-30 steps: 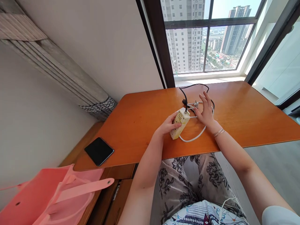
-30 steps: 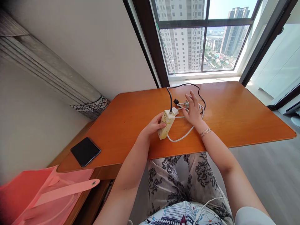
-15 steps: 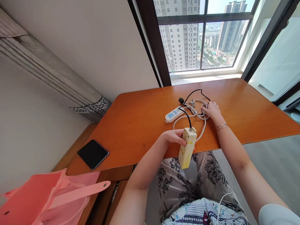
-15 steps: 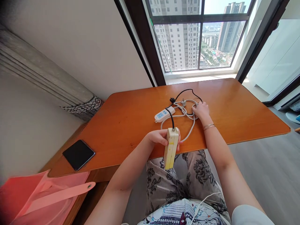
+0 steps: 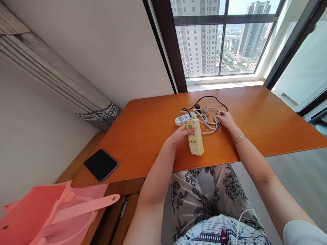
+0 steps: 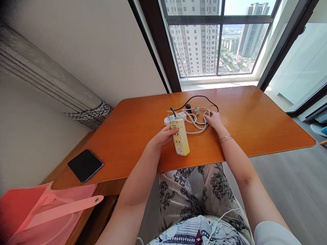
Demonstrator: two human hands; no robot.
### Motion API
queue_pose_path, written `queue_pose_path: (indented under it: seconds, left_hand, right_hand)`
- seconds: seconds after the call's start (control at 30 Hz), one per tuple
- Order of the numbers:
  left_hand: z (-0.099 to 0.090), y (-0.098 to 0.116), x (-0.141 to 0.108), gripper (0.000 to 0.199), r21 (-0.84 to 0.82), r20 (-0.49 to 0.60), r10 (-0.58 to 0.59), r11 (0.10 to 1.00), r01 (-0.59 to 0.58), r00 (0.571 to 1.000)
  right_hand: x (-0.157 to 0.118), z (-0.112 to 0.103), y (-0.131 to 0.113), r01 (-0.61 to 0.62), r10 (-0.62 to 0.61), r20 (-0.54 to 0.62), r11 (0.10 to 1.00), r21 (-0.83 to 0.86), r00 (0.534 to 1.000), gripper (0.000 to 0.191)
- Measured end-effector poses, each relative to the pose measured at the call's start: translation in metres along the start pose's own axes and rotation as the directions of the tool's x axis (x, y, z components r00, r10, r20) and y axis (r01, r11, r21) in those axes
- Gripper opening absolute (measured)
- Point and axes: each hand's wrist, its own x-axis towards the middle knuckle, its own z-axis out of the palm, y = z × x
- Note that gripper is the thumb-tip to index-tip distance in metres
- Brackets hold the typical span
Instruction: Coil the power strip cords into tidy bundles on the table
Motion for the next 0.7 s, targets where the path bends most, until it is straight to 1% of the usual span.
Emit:
queue_pose_path:
  seconds: [0.07,0.1,0.13,0.17,0.2,0.23,0.27,0.3,0.33,0.37,0.4,0.43,0.47,0.5,0.53,0.57,0.6,0.63,0.7]
  left_hand:
    - [-0.004,-0.002,0.008,0.056,0.005,-0.123,0.030,1.000,-0.029,0.992]
    - [-0.006,-0.003,0.012,0.057,0.014,-0.188,0.056,0.998,-0.054,0.981]
    - [-0.009,-0.004,0.016,0.058,0.032,-0.260,0.095,0.995,-0.090,0.961]
    - [-0.012,-0.004,0.020,0.059,0.067,-0.339,0.150,0.988,-0.136,0.929]
    - [-0.015,-0.004,0.022,0.059,0.123,-0.419,0.222,0.975,-0.187,0.881]
    - [-0.017,-0.004,0.024,0.058,0.200,-0.489,0.306,0.951,-0.236,0.817]
    - [-0.020,-0.004,0.024,0.057,0.287,-0.540,0.394,0.917,-0.277,0.744]
    - [-0.021,-0.004,0.024,0.057,0.369,-0.563,0.472,0.878,-0.304,0.678]
    - [-0.022,-0.003,0.023,0.057,0.432,-0.563,0.530,0.843,-0.321,0.635]
    - [-0.020,-0.003,0.021,0.058,0.460,-0.547,0.558,0.823,-0.332,0.625]
    - [-0.017,-0.002,0.018,0.061,0.449,-0.519,0.553,0.825,-0.343,0.652]
    - [-0.013,-0.001,0.016,0.063,0.402,-0.475,0.520,0.846,-0.350,0.710]
    - [-0.008,0.000,0.013,0.065,0.331,-0.409,0.464,0.878,-0.346,0.786]
    - [-0.001,0.001,0.011,0.068,0.249,-0.318,0.397,0.911,-0.328,0.861]
    - [0.006,0.003,0.009,0.069,0.174,-0.209,0.329,0.939,-0.297,0.921]
    - [0.014,0.006,0.009,0.070,0.117,-0.094,0.269,0.959,-0.258,0.959]
    - [0.022,0.009,0.008,0.070,0.080,0.014,0.218,0.973,-0.218,0.976]
    - [0.030,0.012,0.009,0.069,0.057,0.108,0.175,0.982,-0.182,0.979]
    - [0.045,0.019,0.011,0.068,0.040,0.263,0.104,0.992,-0.119,0.959]
  right_hand:
    - [-0.004,0.009,-0.004,-0.020,0.008,0.072,0.986,0.166,0.997,0.034]
    - [-0.007,0.013,-0.007,-0.024,-0.010,0.123,0.964,0.264,0.992,0.033]
    - [-0.011,0.018,-0.010,-0.015,-0.053,0.177,0.933,0.360,0.983,0.032]
    - [-0.014,0.023,-0.013,-0.006,-0.108,0.229,0.894,0.447,0.967,0.032]
    - [-0.017,0.029,-0.016,0.003,-0.165,0.269,0.858,0.513,0.949,0.032]
    - [-0.019,0.033,-0.018,0.016,-0.210,0.291,0.836,0.549,0.933,0.033]
    - [-0.021,0.037,-0.020,0.036,-0.238,0.299,0.833,0.552,0.924,0.034]
    - [-0.023,0.041,-0.021,0.062,-0.251,0.297,0.849,0.525,0.922,0.035]
    - [-0.024,0.042,-0.022,0.091,-0.251,0.286,0.875,0.475,0.925,0.036]
    - [-0.025,0.043,-0.023,0.123,-0.248,0.266,0.903,0.412,0.931,0.034]
    - [-0.025,0.042,-0.023,0.162,-0.251,0.232,0.924,0.346,0.940,0.032]
    - [-0.025,0.040,-0.023,0.206,-0.263,0.181,0.936,0.285,0.948,0.029]
    - [-0.024,0.037,-0.023,0.250,-0.282,0.117,0.940,0.234,0.952,0.028]
    - [-0.022,0.033,-0.022,0.288,-0.301,0.040,0.938,0.194,0.953,0.029]
    - [-0.021,0.028,-0.021,0.320,-0.318,-0.038,0.933,0.165,0.947,0.032]
    - [-0.019,0.023,-0.020,0.344,-0.331,-0.107,0.927,0.146,0.937,0.037]
    - [-0.018,0.019,-0.020,0.364,-0.342,-0.164,0.922,0.134,0.925,0.045]
    - [-0.017,0.015,-0.019,0.385,-0.356,-0.208,0.915,0.121,0.911,0.053]
    - [-0.017,0.010,-0.019,0.439,-0.406,-0.265,0.895,0.076,0.874,0.070]
